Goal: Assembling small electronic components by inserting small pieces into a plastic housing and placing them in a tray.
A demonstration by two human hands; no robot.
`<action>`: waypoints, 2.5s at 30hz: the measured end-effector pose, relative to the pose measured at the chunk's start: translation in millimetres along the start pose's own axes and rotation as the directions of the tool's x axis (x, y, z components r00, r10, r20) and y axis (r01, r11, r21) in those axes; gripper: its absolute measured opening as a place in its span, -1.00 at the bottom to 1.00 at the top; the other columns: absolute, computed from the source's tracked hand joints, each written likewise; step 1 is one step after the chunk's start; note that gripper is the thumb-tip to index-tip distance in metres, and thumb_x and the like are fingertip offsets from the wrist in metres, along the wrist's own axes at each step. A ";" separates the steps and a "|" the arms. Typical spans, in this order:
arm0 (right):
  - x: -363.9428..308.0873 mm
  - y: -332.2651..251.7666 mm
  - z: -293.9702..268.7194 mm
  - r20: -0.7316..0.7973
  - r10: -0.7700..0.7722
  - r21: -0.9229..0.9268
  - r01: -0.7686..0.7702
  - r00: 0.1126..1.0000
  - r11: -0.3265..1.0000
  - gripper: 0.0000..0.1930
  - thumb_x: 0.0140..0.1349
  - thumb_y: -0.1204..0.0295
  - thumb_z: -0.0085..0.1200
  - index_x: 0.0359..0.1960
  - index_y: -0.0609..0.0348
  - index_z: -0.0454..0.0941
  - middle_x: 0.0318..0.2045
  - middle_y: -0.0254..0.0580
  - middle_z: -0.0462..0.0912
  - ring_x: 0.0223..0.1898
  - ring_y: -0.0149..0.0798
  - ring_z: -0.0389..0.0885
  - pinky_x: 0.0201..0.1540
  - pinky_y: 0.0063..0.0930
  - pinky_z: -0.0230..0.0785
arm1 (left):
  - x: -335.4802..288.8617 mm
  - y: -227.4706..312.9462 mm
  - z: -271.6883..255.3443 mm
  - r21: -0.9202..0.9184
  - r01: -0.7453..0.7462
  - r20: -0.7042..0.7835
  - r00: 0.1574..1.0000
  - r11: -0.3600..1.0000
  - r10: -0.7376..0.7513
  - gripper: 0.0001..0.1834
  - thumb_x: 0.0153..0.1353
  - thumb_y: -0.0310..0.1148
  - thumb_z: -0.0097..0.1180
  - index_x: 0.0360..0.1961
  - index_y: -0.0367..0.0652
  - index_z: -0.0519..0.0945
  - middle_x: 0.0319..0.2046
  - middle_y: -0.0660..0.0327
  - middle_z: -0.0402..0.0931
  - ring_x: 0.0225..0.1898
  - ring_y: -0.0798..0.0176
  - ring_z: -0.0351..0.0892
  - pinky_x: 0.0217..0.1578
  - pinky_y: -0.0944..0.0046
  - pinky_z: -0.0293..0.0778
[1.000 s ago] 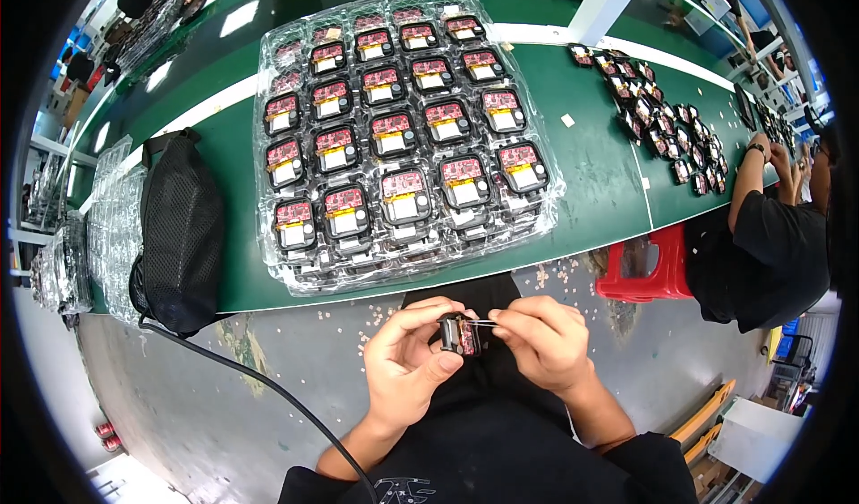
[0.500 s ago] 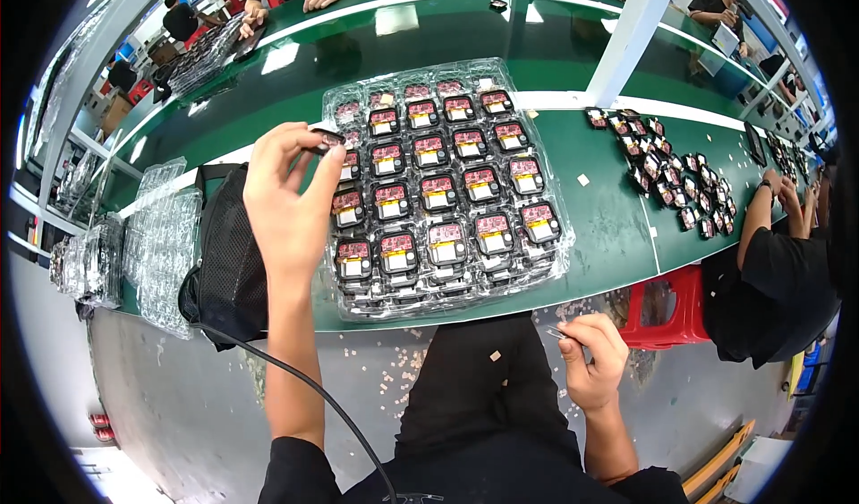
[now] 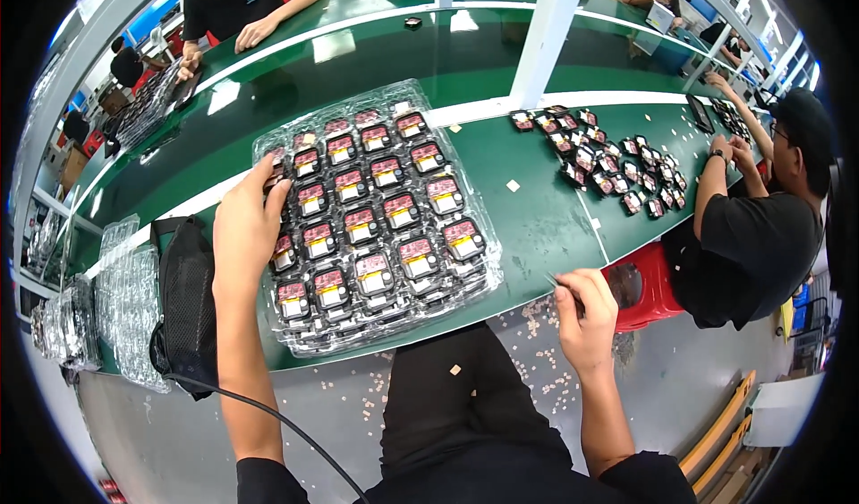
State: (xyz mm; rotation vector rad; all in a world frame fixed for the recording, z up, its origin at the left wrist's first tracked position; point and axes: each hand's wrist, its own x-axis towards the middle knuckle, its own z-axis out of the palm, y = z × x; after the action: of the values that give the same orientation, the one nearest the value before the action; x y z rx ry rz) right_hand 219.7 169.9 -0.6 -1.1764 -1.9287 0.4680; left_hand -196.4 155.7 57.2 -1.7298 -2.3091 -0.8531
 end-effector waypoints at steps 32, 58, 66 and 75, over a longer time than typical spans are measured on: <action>28.3 -0.8 9.4 -0.050 -0.173 0.089 0.177 0.984 0.980 -0.51 -0.07 0.47 0.58 -0.13 0.24 0.55 -0.04 0.03 0.65 -0.27 -0.21 0.69 -0.36 -0.42 0.53 | -93.1 68.3 -26.9 -0.191 -0.503 -0.239 0.857 0.843 0.458 -0.58 0.33 -0.21 0.26 0.05 -0.32 0.61 0.17 -0.17 0.50 0.25 -0.31 0.49 0.25 -0.18 0.41; -39.2 -81.0 16.7 0.545 -0.124 0.611 -0.290 0.829 0.737 -0.64 0.39 0.44 0.18 0.16 0.36 0.57 0.10 -0.07 0.39 -0.47 -0.55 0.36 -0.41 -0.59 0.33 | -223.3 134.4 27.8 -0.955 0.295 0.293 0.934 -0.023 -0.203 -0.34 0.19 -0.55 0.38 0.29 -0.48 0.40 0.15 -0.16 0.55 0.17 -0.08 0.61 0.19 0.03 0.57; -40.1 -76.0 34.9 0.226 -0.262 0.268 0.199 0.938 0.943 -0.59 0.11 0.58 0.35 0.04 0.29 0.63 -0.27 -0.16 0.64 -0.50 -0.23 0.56 -0.46 -0.42 0.45 | -224.0 132.5 29.5 -0.935 0.323 0.352 0.898 -0.148 -0.263 -0.33 0.19 -0.47 0.41 0.27 -0.48 0.42 0.18 -0.08 0.47 0.17 -0.04 0.60 0.21 0.06 0.53; -44.8 -65.3 44.0 0.083 -0.443 0.074 0.438 0.893 0.896 -0.76 -0.01 0.58 0.33 -0.24 0.22 0.73 -0.30 -0.25 0.70 -0.53 -0.35 0.53 -0.51 -0.48 0.32 | -226.0 129.4 27.1 -0.915 0.389 0.403 0.889 -0.105 -0.219 -0.34 0.18 -0.48 0.41 0.26 -0.50 0.44 0.22 -0.04 0.39 0.19 0.12 0.55 0.17 0.21 0.53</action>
State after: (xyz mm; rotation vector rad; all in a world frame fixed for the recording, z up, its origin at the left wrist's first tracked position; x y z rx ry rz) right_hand 158.7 103.0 -3.9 -0.6558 -2.1736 0.3315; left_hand 3.4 2.9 -15.5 -1.2695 -2.0818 -3.3272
